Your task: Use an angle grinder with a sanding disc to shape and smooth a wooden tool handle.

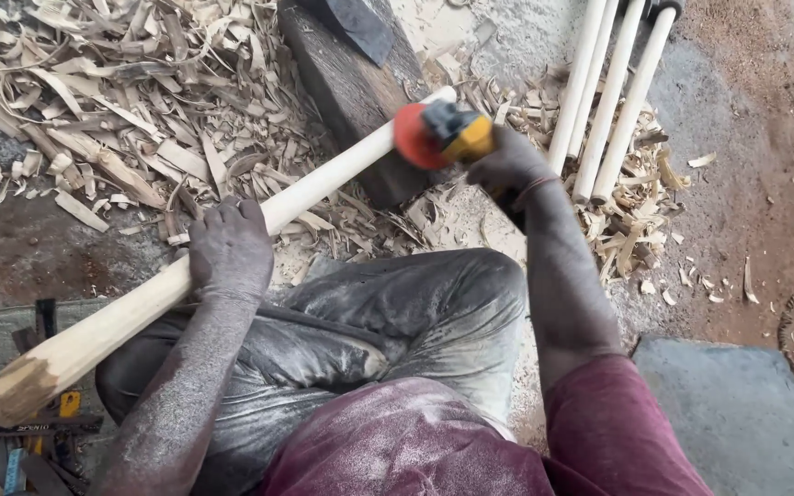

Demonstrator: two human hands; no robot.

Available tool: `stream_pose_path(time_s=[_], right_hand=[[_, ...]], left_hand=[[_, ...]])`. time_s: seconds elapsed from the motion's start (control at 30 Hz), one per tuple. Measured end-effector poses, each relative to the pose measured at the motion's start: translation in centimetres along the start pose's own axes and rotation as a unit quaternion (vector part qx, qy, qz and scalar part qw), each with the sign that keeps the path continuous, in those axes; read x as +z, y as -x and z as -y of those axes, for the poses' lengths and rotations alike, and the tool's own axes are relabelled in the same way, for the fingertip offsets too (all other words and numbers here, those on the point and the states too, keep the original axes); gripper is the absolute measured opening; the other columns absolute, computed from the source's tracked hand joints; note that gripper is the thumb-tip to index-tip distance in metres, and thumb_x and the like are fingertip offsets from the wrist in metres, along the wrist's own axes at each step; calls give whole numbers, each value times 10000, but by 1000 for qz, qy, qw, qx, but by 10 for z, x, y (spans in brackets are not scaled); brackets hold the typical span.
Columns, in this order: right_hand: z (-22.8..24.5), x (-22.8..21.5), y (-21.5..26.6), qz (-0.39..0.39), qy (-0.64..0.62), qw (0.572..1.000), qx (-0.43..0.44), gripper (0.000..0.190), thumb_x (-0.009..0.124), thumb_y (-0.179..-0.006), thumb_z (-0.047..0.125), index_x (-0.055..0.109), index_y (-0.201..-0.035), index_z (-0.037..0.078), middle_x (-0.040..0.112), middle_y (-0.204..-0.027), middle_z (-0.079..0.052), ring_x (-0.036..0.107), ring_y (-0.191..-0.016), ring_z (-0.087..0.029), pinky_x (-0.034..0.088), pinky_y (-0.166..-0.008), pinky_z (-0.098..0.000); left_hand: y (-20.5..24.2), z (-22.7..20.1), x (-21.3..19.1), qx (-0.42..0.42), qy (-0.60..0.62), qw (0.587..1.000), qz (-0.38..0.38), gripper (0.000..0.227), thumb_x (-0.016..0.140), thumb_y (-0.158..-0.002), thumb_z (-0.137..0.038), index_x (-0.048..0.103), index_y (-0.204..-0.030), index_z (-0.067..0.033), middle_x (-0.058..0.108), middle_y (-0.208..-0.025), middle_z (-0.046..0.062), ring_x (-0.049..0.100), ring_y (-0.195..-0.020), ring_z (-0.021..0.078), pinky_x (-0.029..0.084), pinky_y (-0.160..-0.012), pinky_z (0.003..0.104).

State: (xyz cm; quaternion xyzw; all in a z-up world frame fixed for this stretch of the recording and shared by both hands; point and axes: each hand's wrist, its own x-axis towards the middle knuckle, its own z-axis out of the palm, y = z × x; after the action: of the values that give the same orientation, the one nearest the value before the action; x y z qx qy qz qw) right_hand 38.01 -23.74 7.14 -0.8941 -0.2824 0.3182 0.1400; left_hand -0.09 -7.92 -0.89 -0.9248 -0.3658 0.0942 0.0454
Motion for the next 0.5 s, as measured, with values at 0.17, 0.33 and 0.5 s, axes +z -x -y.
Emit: stream_pose_path(time_s=[0.17,0.33,0.5], right_hand=[[-1,7,1,9,-10,1000,6,687,844,-644,83,605,-1288,65,745,-1129,-123,741,-1000,-262,614,-927,-390],[39,48,46,36,35,996,-80,698,878,-632,63,603,-1273,65,747,-1124,-115,724,-1039,-233,551,-1018,-372],[17,36,14,13,17,997,-72,733,871,-617,61,601,-1298,70,737,-1160,-107,711,-1067,-228,555,-1027,-388]], left_hand=[[2,-1,-16,-9,14,999,34,239,613,-1030,-239,590,-1152,-34,693,-1050,164,703,-938,267,574,-821,409],[-6,3,0,-2,6,998,70,353,608,-1007,-231,549,-1260,8,698,-1080,192,710,-967,281,581,-809,406],[-10,9,-11,-9,51,994,94,474,588,-1004,-219,483,-1378,52,720,-1087,209,724,-1001,287,597,-847,433]])
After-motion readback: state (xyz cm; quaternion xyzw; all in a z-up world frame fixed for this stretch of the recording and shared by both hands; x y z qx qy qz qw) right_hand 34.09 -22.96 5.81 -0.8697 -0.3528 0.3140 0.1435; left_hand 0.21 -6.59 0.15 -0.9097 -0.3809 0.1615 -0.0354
